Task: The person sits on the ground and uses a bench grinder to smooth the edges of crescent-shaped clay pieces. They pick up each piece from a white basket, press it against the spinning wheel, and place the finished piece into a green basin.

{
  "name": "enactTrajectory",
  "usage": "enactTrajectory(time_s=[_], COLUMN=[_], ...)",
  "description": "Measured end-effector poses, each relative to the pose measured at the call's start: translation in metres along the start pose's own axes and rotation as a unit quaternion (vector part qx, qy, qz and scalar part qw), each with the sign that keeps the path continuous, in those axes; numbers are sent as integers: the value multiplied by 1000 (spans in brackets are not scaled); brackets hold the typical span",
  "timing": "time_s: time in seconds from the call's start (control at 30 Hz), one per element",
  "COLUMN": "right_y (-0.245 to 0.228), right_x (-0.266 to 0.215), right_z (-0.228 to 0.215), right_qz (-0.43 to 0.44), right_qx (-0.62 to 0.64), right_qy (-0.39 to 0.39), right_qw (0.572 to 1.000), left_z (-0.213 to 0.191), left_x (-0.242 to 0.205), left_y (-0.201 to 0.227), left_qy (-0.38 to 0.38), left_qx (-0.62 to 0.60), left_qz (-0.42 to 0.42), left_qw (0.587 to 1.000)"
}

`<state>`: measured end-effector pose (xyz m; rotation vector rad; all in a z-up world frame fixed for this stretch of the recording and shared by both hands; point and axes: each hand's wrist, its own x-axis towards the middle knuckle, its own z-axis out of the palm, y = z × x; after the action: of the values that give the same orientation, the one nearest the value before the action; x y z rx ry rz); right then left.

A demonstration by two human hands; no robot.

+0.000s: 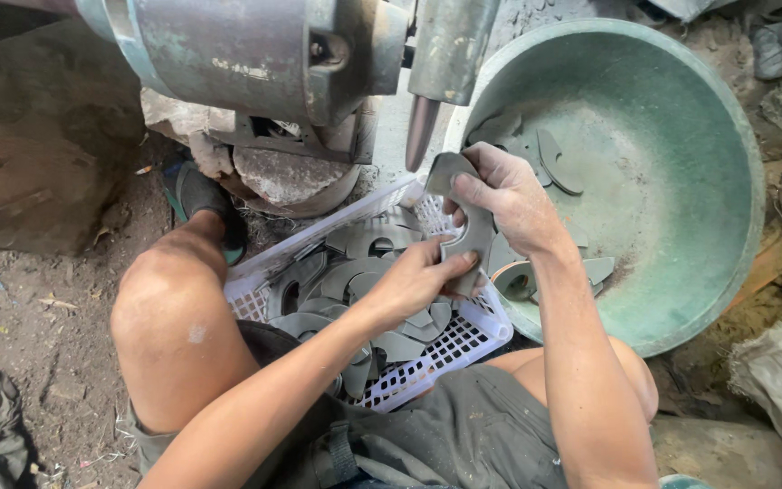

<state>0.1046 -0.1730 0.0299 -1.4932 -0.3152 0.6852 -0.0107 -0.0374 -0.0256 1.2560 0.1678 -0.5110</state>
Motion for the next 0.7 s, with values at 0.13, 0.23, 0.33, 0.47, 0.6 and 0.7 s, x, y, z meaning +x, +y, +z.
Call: enactTrajectory(time_s=[0.13,0.23,0.33,0.47,0.6,0.7], right_y=[5,6,9,5,1,0], right_x=[16,23,30,34,40,42], right_z=[2,2,2,2,0,-1], right_qz=[-8,6,-7,-8,-8,-19], right_qx=[30,29,31,24,22,32], right_qy=[26,33,34,35,38,32], right_qw=[999,999,999,999,999,999], left_z=[8,13,9,8,6,6], left_x=[10,14,16,19,25,28], left_y=[7,13,15,18,20,21], left_qy=[-24,-4,-6,1,-4,-1], left_qx=[-139,-166,-175,-167,-175,-176], left_qz=[25,20,14,27,27,33], left_qw=[990,986,985,986,984,984])
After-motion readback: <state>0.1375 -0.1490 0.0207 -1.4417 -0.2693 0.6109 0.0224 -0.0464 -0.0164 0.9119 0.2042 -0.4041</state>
